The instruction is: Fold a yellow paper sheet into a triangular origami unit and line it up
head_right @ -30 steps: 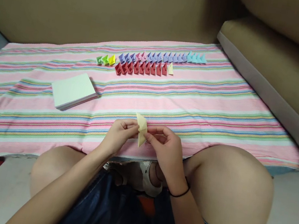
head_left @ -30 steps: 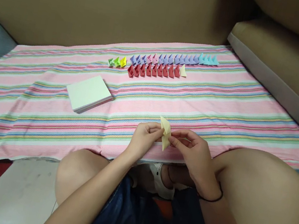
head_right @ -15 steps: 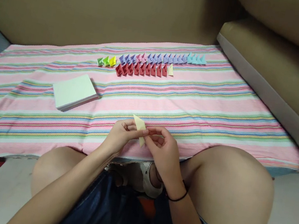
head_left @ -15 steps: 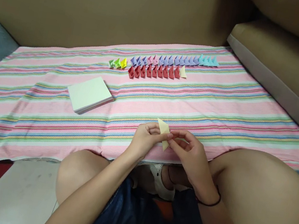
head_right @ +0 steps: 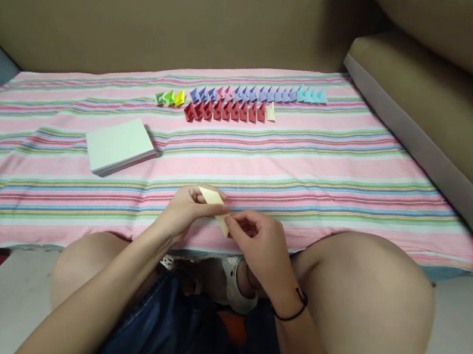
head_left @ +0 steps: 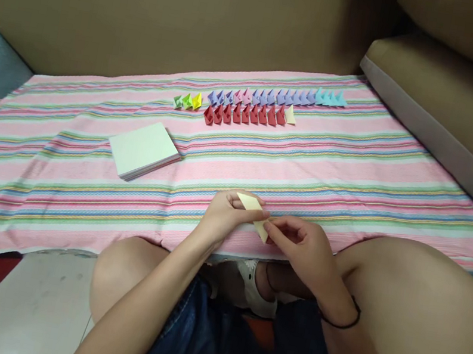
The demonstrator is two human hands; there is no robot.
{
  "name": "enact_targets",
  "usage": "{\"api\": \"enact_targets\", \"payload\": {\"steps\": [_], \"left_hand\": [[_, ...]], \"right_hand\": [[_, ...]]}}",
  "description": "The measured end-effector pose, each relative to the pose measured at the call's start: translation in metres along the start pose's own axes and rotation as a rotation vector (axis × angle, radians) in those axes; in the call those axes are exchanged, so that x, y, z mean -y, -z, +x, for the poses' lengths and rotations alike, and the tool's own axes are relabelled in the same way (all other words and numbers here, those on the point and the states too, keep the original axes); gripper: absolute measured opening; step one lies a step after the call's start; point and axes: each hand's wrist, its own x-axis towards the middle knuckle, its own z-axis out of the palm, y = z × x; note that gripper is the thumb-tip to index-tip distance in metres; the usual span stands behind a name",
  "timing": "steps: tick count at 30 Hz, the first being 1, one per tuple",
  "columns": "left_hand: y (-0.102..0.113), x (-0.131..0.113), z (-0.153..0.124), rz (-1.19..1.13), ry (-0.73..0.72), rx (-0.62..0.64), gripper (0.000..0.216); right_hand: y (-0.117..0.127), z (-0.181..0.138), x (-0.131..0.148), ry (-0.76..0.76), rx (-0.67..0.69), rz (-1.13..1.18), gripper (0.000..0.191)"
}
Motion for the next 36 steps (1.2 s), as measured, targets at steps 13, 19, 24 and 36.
{"api": "enact_targets", "payload": {"steps": [13,19,24,36], "left_hand": [[0.001,-0.002,-0.002,0.077,-0.039,0.014,0.022],[0.008,-0.005,0.0,0.218,-0.043,0.041,0.023],[0.008,-0.006,0.0,0.278,-0.096,0.041,0.022],[0.007,-0.009,0.004,0.134,-0.02,0.043,0.033]], "right_hand": [[0.0,0.005,0.003,-0.089,0.011,0.115,0.033],[0.004,0.009,0.004,-0.087,-0.01,0.004,0.035],[0.006,0.011,0.005,-0.066,0.008,-0.036,0.037],[0.012,0.021,-0.005,-0.057,0.069,0.128,0.03]]}}
